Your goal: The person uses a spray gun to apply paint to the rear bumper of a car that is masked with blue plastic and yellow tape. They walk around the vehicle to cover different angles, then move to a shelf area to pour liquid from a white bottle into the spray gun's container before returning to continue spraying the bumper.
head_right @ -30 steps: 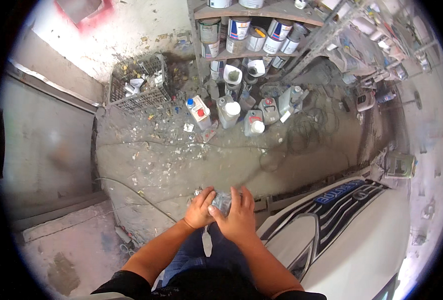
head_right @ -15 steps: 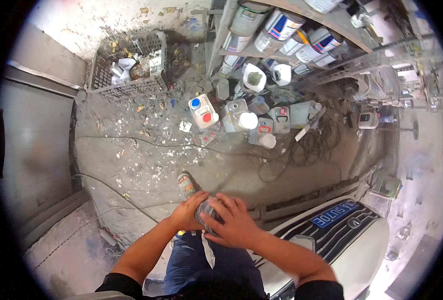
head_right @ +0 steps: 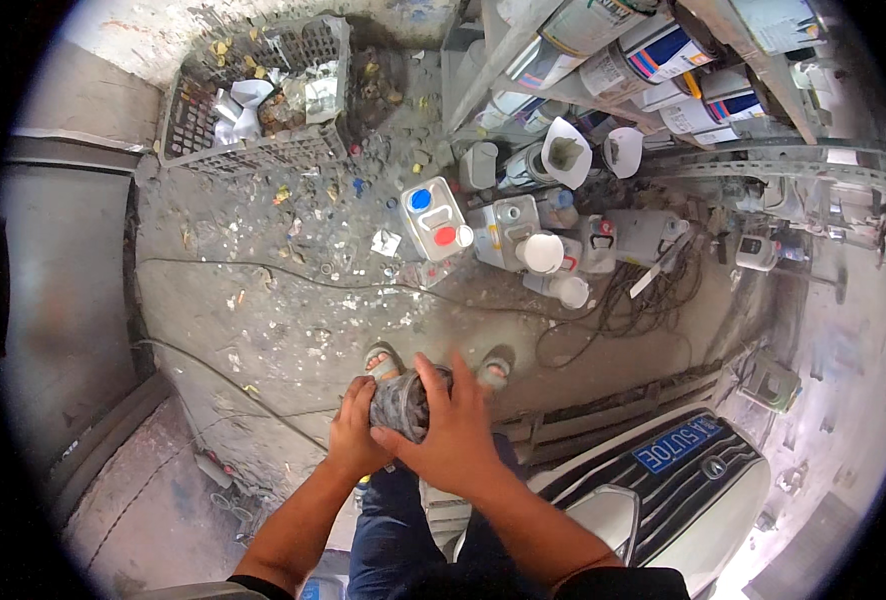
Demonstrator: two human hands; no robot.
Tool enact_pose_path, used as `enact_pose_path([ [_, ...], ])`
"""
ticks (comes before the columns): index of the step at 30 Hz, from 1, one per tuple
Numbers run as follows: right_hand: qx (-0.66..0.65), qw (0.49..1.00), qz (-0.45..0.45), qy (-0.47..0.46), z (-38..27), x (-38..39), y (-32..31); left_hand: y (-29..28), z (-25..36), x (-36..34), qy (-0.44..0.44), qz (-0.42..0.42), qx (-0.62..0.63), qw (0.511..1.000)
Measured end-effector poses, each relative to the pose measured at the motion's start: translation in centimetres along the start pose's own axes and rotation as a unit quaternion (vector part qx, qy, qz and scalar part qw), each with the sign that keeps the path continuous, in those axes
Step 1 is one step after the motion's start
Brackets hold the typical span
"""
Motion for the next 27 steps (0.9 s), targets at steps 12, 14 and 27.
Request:
enact_pose_path([
  [12,-0.092,0.955,-0.063,-0.275,4.7,-1.9,-3.0,2.7,1.0,0.5,0.016,-0.024,0.055,0.998],
  [14,-0.092,0.952,-0.064,-0.284,6.1,-1.8,-3.6,3.7,1.8,0.3,0.033,-0.009,0.065,0.997],
  [27,-0.124,0.936,-0.078,-0.320,9.8,-2.8,-4.0,6.0,2.3,-0.2,0.023,-0.062,0.032,0.997],
])
Point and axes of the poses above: each hand's wrist, its own x-axis away from the middle knuckle, its own y-axis out of the palm, z = x × y, the point moved 2 cm from there along -x, towards the middle knuckle, and after that the axes turned 12 degrees about z, right-handed, at the moved point
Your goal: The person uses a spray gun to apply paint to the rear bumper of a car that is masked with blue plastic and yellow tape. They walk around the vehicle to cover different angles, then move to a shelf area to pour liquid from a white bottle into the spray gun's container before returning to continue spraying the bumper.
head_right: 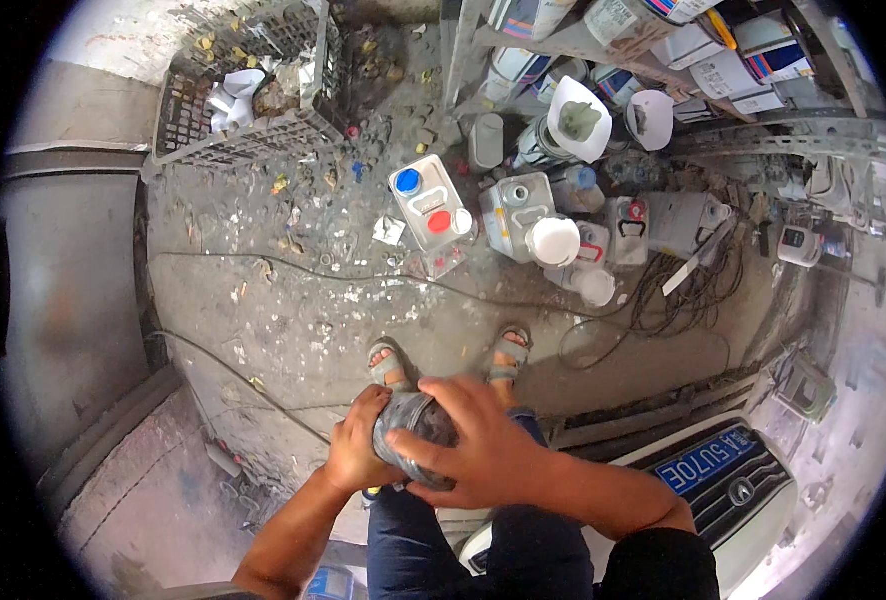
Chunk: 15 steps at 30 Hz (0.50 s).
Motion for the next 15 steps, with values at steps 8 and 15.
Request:
enact_pose_path([
  [8,-0.021,0.972,-0.087,-0.218,-1.1,-0.9,-1.5,-0.4,-1.0,0.0,-0.011,-0.146,0.077,0.986],
  [15,-0.416,0.893,0.080,0.150,6.2,-2.2,-1.7,-4.8,-5.1,1.3,-0.007,-0.021,0.134,0.991],
])
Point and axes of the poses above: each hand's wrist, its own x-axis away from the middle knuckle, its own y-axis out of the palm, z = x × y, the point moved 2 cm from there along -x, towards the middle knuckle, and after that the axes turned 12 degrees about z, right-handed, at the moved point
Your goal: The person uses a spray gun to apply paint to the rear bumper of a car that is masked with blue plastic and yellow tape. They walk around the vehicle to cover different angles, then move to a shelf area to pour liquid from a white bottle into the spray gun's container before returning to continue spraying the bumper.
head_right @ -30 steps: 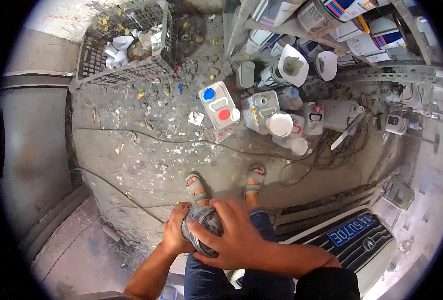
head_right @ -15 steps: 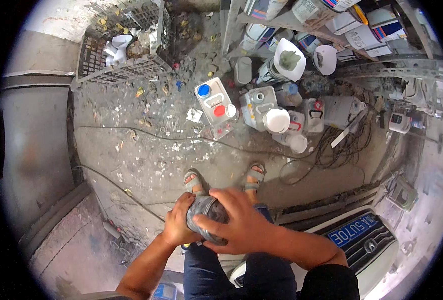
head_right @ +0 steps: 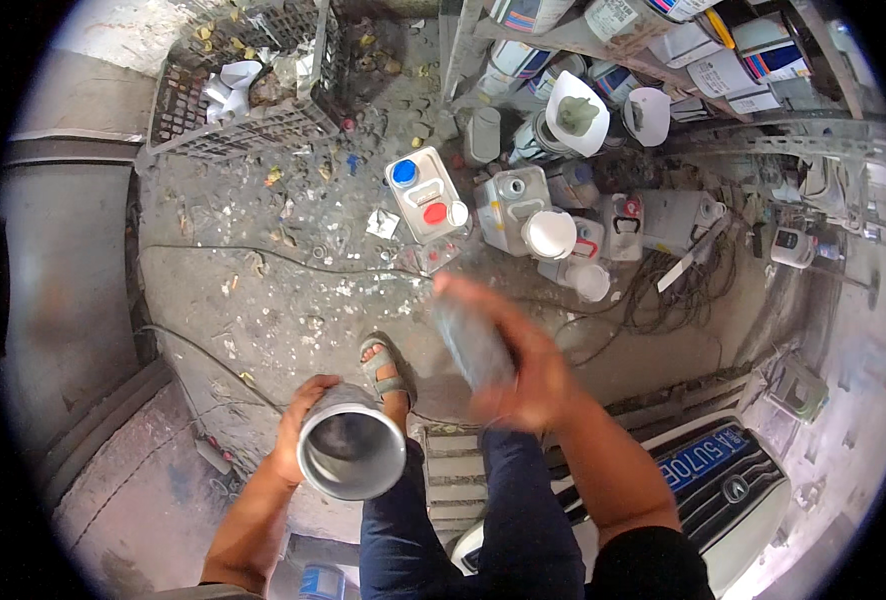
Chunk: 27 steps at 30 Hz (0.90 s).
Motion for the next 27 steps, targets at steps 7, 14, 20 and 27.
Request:
enact_pose_path([
  [7,-0.245,0.902,0.299,0.193,15.3,-8.5,-7.3,-2.0,-3.3,2.3,0.041,0.094,-0.002,0.995],
  [14,-0.021,0.853,0.465,0.237,19.4,-15.9,-6.5,-2.2,-7.8,4.6,-0.179,0.123,0.060,0.974],
  [20,0.245,0.853,0.433,0.158,20.5,-17.1,-7.2,-1.7,-5.3,1.8,-0.082,0.124,0.004,0.989],
  [27,0.469,0.818,0.333,0.024,17.8,-14.0,-8.1,0.5,-3.8,-0.9,-0.059,0.118,-0.036,0.991],
])
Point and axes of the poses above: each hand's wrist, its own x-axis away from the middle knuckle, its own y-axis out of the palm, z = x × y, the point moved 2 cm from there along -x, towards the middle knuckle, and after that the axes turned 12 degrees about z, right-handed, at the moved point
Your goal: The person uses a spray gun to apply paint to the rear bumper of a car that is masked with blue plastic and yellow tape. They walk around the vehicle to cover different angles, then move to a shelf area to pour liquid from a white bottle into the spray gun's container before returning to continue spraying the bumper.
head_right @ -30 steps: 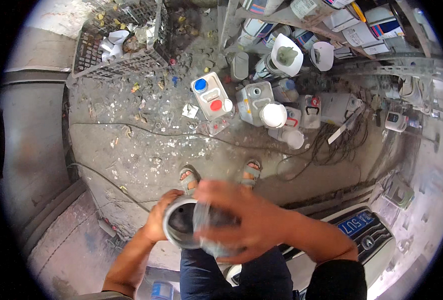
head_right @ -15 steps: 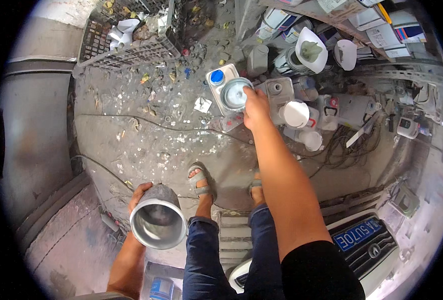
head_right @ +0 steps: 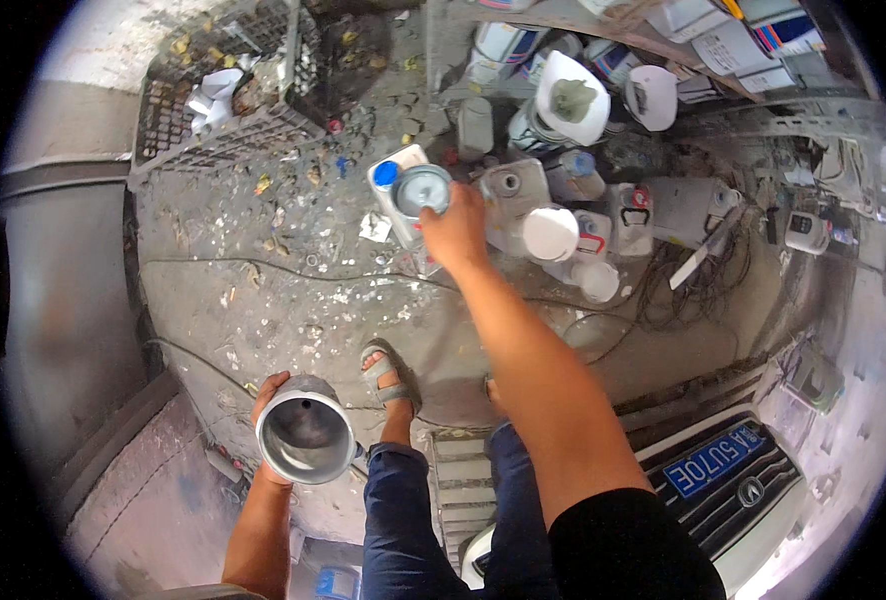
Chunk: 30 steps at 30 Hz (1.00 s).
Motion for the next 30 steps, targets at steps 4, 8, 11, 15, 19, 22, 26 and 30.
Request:
enact_pose_path([
  [4,-0.207,0.963,-0.168,0.028,0.0,3.5,-6.9,2.9,0.6,-0.2,-0.435,0.094,0.341,0.828],
  [8,-0.267,0.883,-0.339,0.183,0.4,5.0,-19.0,4.0,-3.8,1.9,-0.331,0.070,0.215,0.916],
  [11,-0.252,0.934,-0.101,0.234,7.3,2.7,-24.8,6.6,0.8,0.0,-0.278,0.029,0.221,0.934],
  [15,-0.195,0.955,0.006,0.223,19.0,-3.5,-23.9,8.8,0.0,-0.4,-0.182,0.008,0.082,0.980],
  [19,-0.023,0.991,-0.014,0.128,23.0,-9.7,-19.4,10.8,1.2,-1.1,-0.263,0.028,0.139,0.954],
  [22,0.066,0.997,0.002,0.049,23.5,-13.3,-15.3,11.3,-1.4,-0.7,-0.353,0.091,0.198,0.910],
  [26,0.164,0.982,0.075,-0.055,23.1,-17.3,-11.4,12.1,-3.4,0.3,-0.382,0.139,0.197,0.892],
  [30,0.334,0.935,-0.120,0.007,19.5,-19.1,-9.0,12.2,-4.9,1.7,-0.386,0.170,0.205,0.883],
])
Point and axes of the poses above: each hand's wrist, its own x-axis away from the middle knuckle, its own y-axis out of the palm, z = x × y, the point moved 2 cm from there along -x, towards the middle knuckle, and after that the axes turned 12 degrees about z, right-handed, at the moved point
